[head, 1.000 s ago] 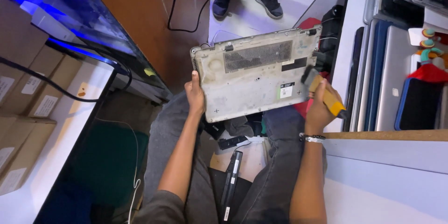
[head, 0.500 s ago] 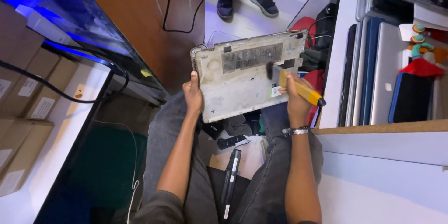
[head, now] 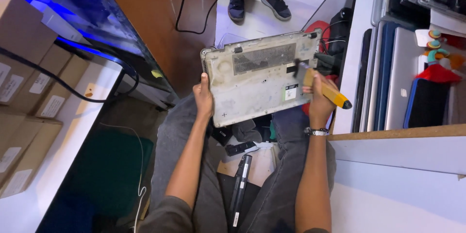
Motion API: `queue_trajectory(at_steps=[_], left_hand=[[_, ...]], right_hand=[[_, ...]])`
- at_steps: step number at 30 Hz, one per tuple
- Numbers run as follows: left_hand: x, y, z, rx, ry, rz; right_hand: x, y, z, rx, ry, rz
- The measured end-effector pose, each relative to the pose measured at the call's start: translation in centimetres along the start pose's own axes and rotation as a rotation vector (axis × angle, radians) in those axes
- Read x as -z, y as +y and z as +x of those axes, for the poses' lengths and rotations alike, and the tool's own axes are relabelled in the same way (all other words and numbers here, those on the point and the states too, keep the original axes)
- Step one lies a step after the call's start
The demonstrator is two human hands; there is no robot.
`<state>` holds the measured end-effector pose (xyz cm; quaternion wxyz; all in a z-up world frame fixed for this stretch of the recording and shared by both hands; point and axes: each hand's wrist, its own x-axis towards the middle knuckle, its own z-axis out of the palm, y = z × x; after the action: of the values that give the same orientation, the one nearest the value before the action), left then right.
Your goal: Using a brush to remove dust from a laptop's bottom casing.
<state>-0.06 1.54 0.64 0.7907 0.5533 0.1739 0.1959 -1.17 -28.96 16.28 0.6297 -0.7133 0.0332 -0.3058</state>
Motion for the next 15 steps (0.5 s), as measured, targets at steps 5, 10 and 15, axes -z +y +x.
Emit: queue_trajectory(at_steps=[5,10,15], left_hand=[[0.2,-0.1,0.1,0.004,0.003,0.003],[0.4,-0.5,0.5,0.005,-0.006,0.004],[0.1,-0.3,0.1,0.05,0.032,-0.018]], right_hand=[[1.2,1.9,1.3,-0.029,0.075,0.056],[0.4,0.8,0.6,-0.188,-0.158,0.062],[0.8,1.0,0.6,0.007,0.016,-0.006]])
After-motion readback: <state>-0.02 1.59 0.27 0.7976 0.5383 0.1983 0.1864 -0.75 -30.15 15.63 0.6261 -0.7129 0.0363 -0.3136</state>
